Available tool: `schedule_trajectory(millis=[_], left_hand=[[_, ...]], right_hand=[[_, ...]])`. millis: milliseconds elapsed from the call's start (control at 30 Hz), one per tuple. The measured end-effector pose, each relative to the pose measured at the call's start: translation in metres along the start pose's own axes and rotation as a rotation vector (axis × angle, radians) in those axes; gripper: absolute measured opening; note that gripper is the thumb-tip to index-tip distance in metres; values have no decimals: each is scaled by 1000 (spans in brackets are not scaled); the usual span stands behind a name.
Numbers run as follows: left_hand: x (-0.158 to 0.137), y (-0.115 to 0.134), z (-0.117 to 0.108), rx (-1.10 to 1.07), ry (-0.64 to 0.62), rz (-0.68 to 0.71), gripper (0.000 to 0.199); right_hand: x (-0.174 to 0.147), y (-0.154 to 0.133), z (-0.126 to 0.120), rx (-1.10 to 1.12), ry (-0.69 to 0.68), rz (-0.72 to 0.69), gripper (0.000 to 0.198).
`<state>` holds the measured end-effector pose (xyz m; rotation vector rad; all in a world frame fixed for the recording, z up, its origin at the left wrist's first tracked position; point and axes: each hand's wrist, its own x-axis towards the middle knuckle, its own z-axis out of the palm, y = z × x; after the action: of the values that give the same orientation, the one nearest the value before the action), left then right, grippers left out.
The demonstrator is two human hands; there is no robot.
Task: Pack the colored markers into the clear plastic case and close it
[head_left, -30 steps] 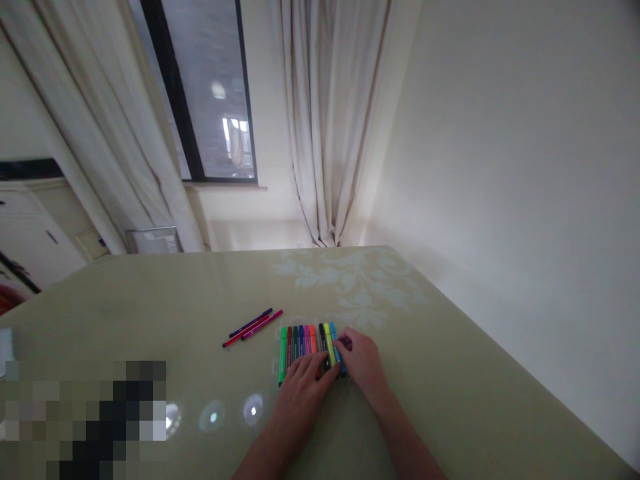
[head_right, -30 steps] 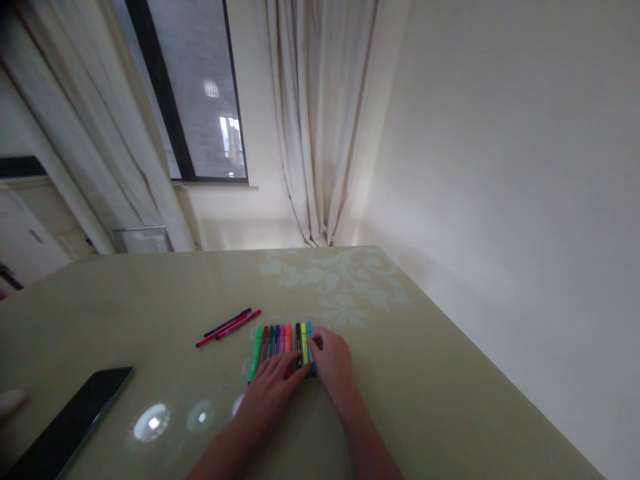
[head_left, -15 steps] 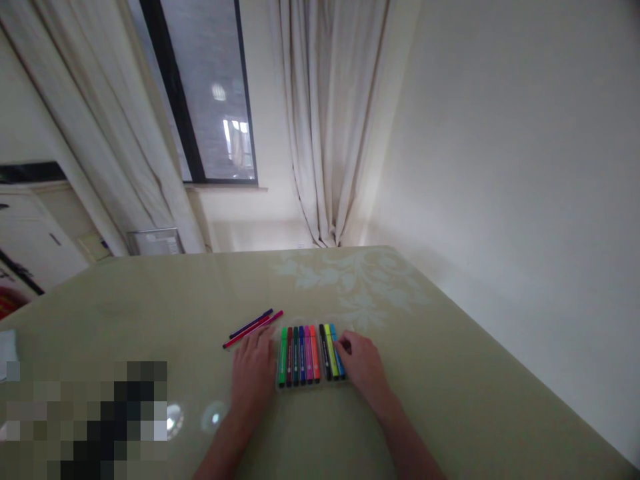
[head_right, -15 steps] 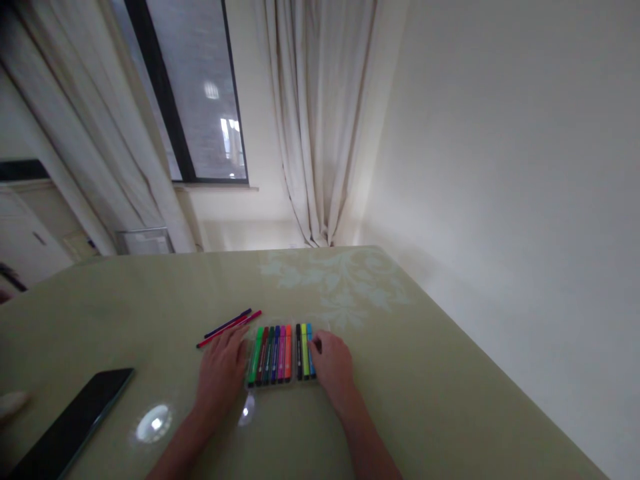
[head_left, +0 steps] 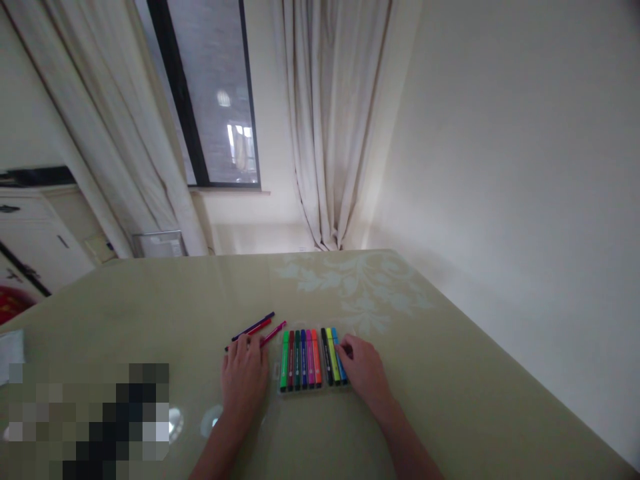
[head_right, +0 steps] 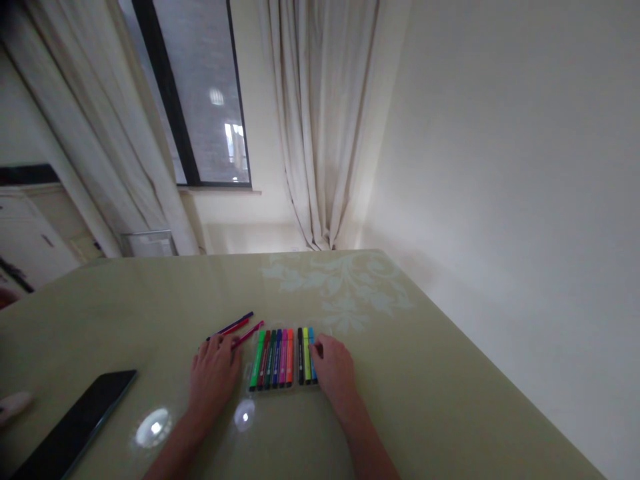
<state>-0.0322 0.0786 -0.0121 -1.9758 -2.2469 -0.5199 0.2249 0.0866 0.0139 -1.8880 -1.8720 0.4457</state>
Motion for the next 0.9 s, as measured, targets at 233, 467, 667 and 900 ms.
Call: schedule_trajectory(millis=[233, 467, 667, 900], left_hand=[[-1, 3, 1, -56, -5, 21, 30], [0, 1, 7, -74, -11, 34, 32], [2, -3, 17, -135, 16, 36, 32], [4, 1, 10, -325, 84, -22, 33]], right_hand=[[0, 2, 1, 10, -4, -23, 20], [0, 4, 2, 5, 5, -25, 21], [0, 2, 1, 10, 7, -21, 20], [0, 2, 1, 5, -1, -16, 20]])
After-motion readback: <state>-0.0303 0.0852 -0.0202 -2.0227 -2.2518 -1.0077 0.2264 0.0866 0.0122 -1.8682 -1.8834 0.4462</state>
